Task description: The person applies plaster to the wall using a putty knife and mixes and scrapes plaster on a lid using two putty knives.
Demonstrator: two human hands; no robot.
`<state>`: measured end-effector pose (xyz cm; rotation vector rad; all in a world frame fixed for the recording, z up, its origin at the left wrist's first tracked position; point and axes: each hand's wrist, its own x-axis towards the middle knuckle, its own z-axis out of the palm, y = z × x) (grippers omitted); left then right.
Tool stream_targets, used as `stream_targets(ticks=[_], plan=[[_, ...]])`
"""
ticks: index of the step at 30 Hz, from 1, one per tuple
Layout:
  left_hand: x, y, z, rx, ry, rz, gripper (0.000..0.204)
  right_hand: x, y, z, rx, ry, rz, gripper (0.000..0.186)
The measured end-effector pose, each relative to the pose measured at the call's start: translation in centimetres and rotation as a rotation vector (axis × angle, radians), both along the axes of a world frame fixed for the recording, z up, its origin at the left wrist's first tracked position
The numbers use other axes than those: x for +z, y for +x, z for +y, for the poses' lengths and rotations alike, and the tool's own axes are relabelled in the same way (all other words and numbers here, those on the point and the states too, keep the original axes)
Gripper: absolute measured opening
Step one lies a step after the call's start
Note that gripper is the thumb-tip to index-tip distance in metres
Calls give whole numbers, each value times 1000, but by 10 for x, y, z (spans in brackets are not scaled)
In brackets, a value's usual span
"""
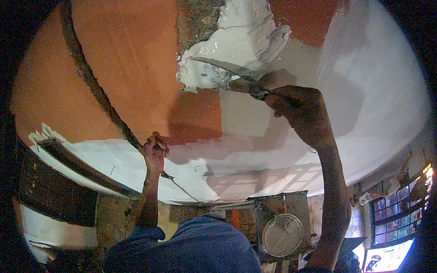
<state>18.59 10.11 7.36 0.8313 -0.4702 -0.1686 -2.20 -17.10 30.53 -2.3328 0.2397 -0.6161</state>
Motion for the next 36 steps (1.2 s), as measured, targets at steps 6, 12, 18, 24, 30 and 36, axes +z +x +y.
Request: stream_targets(ticks=[6, 12, 18, 24, 30, 36], plan=[[-1, 4, 3, -22, 18, -13, 24, 7, -29, 5, -77, -45, -142, 16], [-5, 5, 3, -91, -41, -52, 27, -6, -35, 18, -67, 99, -99, 15], [-3, 4, 5, -89, -9, -44, 31, -1, -10, 18, 42, -53, -68, 15], [1, 4, 6, -130, -30, -32, 32, 8, -4, 10, 88, -157, -97, 18], [-2, 4, 6, -107, -26, 9, 33, 23, -48, 9, -185, -193, -11, 20], [0, 4, 6, -91, 8, 14, 31, 5, -45, 25, -78, -224, -35, 13]])
